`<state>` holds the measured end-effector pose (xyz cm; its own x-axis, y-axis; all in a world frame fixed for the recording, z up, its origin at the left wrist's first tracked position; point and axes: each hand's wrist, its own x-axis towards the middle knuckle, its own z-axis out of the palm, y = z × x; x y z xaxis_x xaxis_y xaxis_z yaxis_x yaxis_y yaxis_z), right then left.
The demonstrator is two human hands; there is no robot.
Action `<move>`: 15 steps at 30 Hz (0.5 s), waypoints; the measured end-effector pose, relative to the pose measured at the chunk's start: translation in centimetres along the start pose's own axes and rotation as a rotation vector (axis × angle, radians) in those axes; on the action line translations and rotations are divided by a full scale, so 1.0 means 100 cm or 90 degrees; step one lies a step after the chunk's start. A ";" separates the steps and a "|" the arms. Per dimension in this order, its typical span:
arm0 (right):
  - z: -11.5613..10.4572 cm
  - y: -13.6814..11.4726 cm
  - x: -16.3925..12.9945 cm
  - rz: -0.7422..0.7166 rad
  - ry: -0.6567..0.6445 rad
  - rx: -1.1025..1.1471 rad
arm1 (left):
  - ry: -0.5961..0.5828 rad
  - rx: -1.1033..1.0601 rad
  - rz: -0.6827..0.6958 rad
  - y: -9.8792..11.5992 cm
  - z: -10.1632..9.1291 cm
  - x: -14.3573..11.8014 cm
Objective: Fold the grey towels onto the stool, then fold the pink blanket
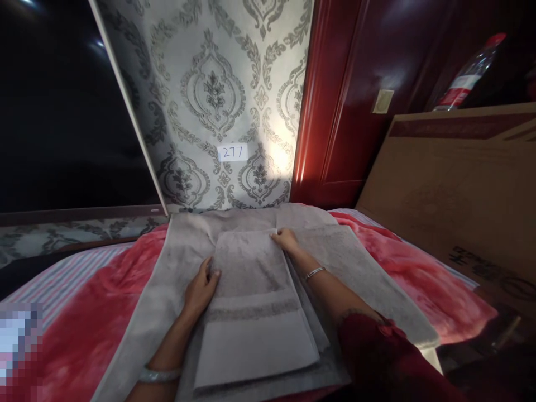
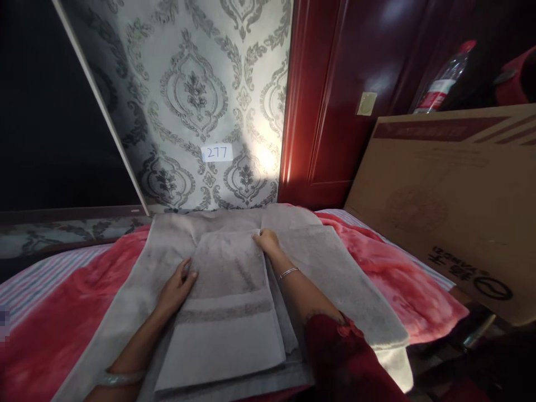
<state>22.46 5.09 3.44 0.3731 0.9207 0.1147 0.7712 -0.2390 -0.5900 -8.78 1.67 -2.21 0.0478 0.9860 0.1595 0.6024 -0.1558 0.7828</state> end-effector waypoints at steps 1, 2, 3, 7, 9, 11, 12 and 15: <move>0.003 0.001 0.003 0.003 0.013 -0.004 | 0.001 0.002 -0.003 0.001 0.000 -0.001; 0.006 0.002 0.004 0.006 0.027 -0.007 | 0.004 0.001 -0.005 0.001 0.000 -0.001; 0.009 0.005 0.004 0.009 0.040 -0.009 | 0.005 0.000 -0.005 0.002 0.000 -0.002; 0.020 0.016 -0.002 0.017 0.070 -0.017 | -0.020 0.052 -0.002 0.003 -0.001 -0.004; 0.022 0.020 -0.004 0.024 0.069 -0.019 | -0.030 0.079 -0.001 0.005 -0.001 -0.004; 0.021 0.021 -0.003 0.029 0.058 -0.021 | -0.034 0.089 -0.006 0.008 -0.002 -0.003; 0.020 0.022 -0.002 0.032 0.050 -0.021 | -0.035 0.091 -0.010 0.010 -0.002 -0.003; 0.017 0.023 0.003 0.040 0.026 -0.023 | -0.037 0.090 -0.018 0.015 -0.002 -0.003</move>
<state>23.44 5.35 0.74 0.4422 0.8899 0.1116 0.7630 -0.3078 -0.5684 -8.09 1.12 -0.97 0.0723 0.9923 0.1002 0.7104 -0.1217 0.6931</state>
